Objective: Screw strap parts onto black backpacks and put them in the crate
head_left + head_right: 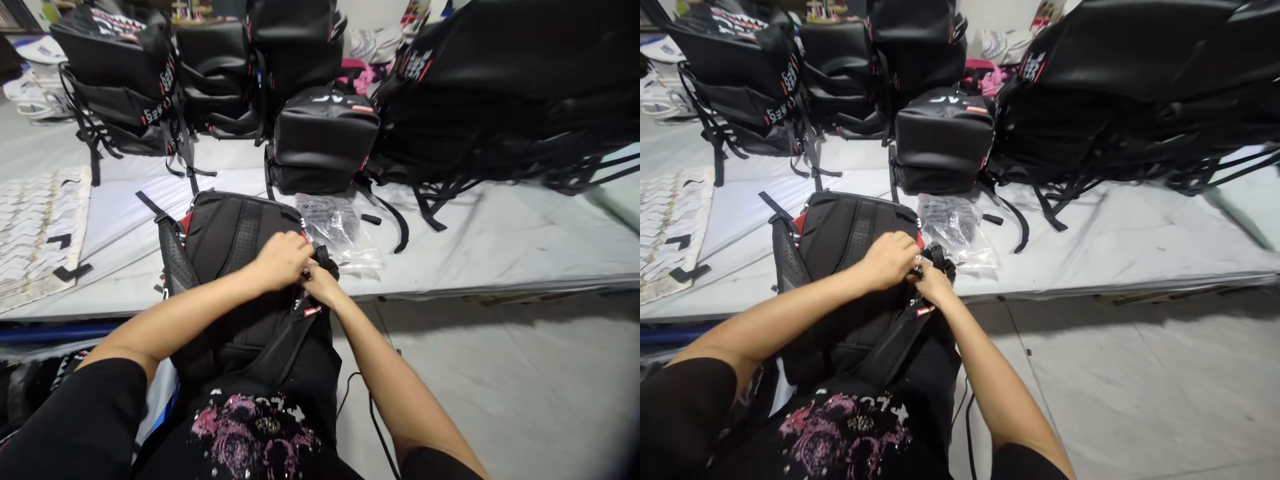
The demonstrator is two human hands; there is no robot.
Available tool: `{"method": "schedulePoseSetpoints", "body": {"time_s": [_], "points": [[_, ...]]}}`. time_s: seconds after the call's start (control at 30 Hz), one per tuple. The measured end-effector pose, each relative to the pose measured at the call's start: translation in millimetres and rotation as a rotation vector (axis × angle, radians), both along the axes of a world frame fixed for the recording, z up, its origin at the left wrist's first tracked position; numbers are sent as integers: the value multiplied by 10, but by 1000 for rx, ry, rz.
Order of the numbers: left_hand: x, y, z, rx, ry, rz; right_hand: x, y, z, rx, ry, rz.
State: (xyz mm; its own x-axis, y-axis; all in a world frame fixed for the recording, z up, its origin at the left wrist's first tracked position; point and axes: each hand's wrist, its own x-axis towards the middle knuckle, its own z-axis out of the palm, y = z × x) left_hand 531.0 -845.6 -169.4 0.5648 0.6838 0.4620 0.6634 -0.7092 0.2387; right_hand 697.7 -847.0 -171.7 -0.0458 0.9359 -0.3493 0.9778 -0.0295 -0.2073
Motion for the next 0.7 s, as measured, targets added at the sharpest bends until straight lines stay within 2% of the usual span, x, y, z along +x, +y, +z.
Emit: {"method": "schedulePoseSetpoints", "body": {"time_s": [0.07, 0.1, 0.17, 0.23, 0.37, 0.43, 0.47, 0.53, 0.7], "points": [[-176, 447, -84, 130, 147, -66, -99, -51, -15, 32, -39, -44], [-244, 594, -102, 172, 195, -110, -143, -87, 0, 53, -50, -59], [-348, 709, -53, 229, 249, -175, -205, -188, 85, 106, -53, -68], [-449, 596, 119, 302, 246, -193, -237, -323, 250, 176, -33, -50], [-697, 58, 678, 527, 172, -86, -266, -553, 707, 409, 56, 93], [-787, -119, 885, 530, 187, -20, -283, -568, 859, 474, 65, 169], [-820, -150, 926, 502, 207, -4, -296, -555, 886, 479, 52, 192], [-892, -94, 870, 433, 243, 7, -333, -518, 842, 459, 1, 212], [-1165, 352, 396, 378, 302, 25, -462, -467, 548, 408, -77, 225]]}}
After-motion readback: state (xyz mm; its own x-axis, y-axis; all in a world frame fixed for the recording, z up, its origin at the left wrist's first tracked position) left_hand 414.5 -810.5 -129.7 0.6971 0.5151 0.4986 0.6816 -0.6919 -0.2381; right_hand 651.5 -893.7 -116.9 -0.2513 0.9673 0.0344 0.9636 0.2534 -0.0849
